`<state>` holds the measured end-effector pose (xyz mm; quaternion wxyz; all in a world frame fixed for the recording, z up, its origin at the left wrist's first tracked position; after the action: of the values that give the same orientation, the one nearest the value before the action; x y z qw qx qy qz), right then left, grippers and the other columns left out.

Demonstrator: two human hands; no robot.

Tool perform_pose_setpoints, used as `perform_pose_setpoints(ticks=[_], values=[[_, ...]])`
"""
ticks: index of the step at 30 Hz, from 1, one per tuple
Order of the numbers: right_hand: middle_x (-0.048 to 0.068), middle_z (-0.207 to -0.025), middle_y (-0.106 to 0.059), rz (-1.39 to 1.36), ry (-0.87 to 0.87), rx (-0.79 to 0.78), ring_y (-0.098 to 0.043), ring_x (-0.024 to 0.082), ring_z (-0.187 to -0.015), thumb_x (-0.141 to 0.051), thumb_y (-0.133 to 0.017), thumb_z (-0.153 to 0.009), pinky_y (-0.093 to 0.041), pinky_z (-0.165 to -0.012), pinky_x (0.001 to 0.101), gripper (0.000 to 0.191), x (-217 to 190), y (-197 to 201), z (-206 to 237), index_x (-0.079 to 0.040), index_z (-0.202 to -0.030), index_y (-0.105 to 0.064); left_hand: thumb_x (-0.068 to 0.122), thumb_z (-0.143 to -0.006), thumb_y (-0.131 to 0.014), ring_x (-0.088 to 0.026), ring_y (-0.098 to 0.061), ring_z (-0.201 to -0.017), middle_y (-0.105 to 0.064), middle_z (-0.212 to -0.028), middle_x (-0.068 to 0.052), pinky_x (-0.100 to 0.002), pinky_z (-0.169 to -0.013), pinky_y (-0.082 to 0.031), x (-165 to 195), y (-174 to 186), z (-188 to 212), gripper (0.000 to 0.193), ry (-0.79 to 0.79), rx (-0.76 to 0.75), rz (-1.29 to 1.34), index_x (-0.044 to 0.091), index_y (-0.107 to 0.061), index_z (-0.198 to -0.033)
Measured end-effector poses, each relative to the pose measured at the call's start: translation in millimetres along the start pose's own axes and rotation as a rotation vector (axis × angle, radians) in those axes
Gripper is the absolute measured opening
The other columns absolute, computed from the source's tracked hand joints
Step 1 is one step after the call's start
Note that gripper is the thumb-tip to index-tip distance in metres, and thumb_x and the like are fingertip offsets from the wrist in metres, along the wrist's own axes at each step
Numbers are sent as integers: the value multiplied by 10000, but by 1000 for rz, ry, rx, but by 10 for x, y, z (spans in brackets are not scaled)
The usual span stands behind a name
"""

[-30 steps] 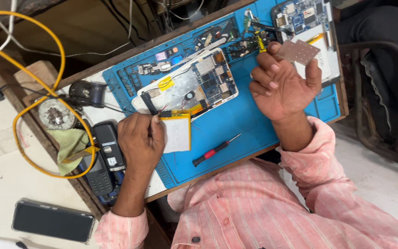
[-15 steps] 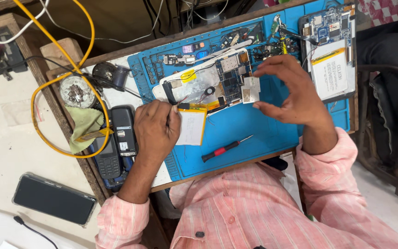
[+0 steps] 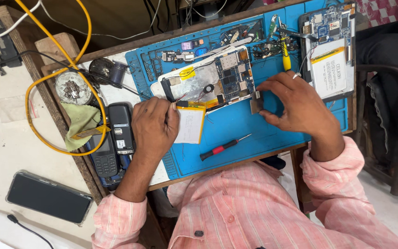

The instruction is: The person repairs a white tablet by connecting wires to the battery and motherboard, then uses a hot air gun to heat the internal components. They reassemble the tablet and test the screen by pressing the power button.

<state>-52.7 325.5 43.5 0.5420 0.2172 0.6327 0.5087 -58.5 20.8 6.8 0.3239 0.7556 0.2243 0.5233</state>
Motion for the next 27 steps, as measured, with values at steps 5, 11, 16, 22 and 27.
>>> perform_pose_setpoints(ticks=[5,11,16,22,27], values=[[118,-1155,-646,-131,16,63,-669,325,-1023,-231,-841,-708,-549,-880,430,581,35,217,16,-91,-1243,-661,107,-991,-664,-340,-600,-798,-588,-817,-119,-451,-799,-436,2,3,-1,163,-12,7,-2,47,-590,-859],[140,-1228,-658,-3,119,92,-661,363,-1034,-225,-857,-782,-546,-860,442,547,-78,203,-180,-87,-1276,-666,106,-986,-665,-336,-594,-780,-585,-806,-119,-452,-795,-433,-8,-12,9,162,-2,-8,-3,47,-594,-854],[134,-1255,-626,10,237,66,-642,361,-1106,-203,-835,-776,-543,-922,443,559,-237,160,-455,-75,-1288,-650,107,-989,-665,-339,-603,-801,-585,-811,-119,-450,-812,-440,0,-1,0,168,-7,3,-1,47,-588,-853],[126,-1235,-622,73,200,-6,-635,359,-1092,-190,-825,-762,-532,-911,440,544,-357,156,-635,-60,-1263,-659,100,-987,-668,-332,-609,-802,-595,-817,-115,-447,-826,-454,14,8,-13,157,-8,14,23,43,-592,-862],[134,-1226,-618,113,173,-34,-633,360,-1081,-197,-815,-792,-532,-906,443,533,-405,180,-681,-44,-1279,-659,100,-983,-673,-335,-606,-794,-588,-811,-115,-447,-810,-452,17,8,-19,163,-12,15,26,45,-586,-857]])
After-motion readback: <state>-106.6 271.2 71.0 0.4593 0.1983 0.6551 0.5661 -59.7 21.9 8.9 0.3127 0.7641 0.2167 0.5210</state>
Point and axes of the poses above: each hand's wrist, its own z-axis away from the middle knuckle, its own y-axis out of the back of the hand, x = y × z, the point moved 5 cm from there along -z, towards the middle knuckle
